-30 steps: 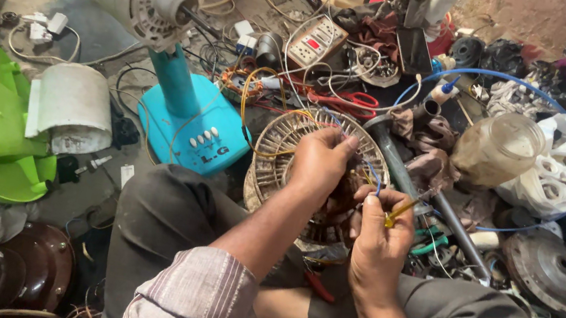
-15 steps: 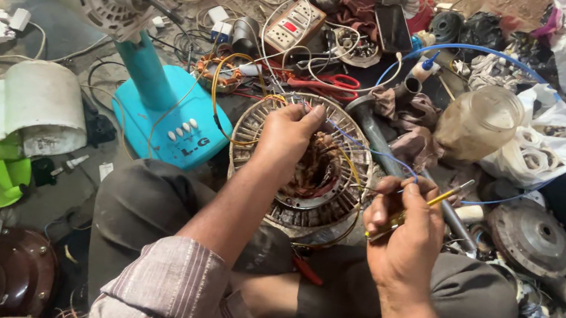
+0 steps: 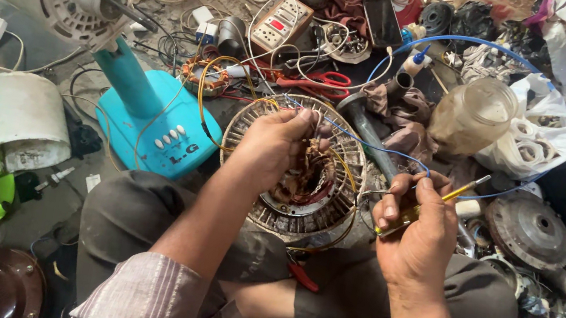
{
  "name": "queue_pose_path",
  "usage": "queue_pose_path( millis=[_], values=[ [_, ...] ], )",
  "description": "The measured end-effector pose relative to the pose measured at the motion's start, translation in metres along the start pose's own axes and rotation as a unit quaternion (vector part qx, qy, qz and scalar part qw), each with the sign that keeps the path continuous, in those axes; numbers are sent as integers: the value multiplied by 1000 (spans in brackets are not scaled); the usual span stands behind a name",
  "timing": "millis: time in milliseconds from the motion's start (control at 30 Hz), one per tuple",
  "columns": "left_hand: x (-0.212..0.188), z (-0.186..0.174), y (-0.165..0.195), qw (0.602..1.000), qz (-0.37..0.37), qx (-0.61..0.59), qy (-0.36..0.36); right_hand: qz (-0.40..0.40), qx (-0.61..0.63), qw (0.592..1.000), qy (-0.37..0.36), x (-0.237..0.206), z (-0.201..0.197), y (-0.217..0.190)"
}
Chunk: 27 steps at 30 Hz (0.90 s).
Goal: The person sits on the floor of a cluttered repair workshop and rewinds the copper wire coil of a disassembled fan motor stator. They feed and press wire into the stator slots by hand, use a screwdriver to help seat and adjust the windings, and reposition the stator repeatedly while routing the wire.
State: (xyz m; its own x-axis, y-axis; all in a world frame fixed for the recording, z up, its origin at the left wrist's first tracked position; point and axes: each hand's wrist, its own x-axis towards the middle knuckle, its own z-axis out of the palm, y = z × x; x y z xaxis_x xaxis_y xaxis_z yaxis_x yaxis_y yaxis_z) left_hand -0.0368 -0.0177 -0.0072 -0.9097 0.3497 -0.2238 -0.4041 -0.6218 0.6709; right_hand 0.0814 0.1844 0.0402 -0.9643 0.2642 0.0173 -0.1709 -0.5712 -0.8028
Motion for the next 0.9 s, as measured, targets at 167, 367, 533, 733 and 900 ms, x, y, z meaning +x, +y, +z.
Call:
queue_pose_path(
  millis=[167,367,533,733,900],
  values=[
    [-9,-2,16,999,-39,-1,-9,5,-14,1000,7,4,1,2],
    [-18,3,27,999,-49,11,-6,-7,-4,1000,-10,13,2,-1],
    [-23,6,23,997,-49,57,1,-11,2,1000,-3,23,-8,-5],
    [-28,8,16,992,-16,127,22,-3,-63,998,30,41,-31,18],
    [-27,3,14,991,20,136,3,-147,-470,868,57,45,-29,42]
  ],
)
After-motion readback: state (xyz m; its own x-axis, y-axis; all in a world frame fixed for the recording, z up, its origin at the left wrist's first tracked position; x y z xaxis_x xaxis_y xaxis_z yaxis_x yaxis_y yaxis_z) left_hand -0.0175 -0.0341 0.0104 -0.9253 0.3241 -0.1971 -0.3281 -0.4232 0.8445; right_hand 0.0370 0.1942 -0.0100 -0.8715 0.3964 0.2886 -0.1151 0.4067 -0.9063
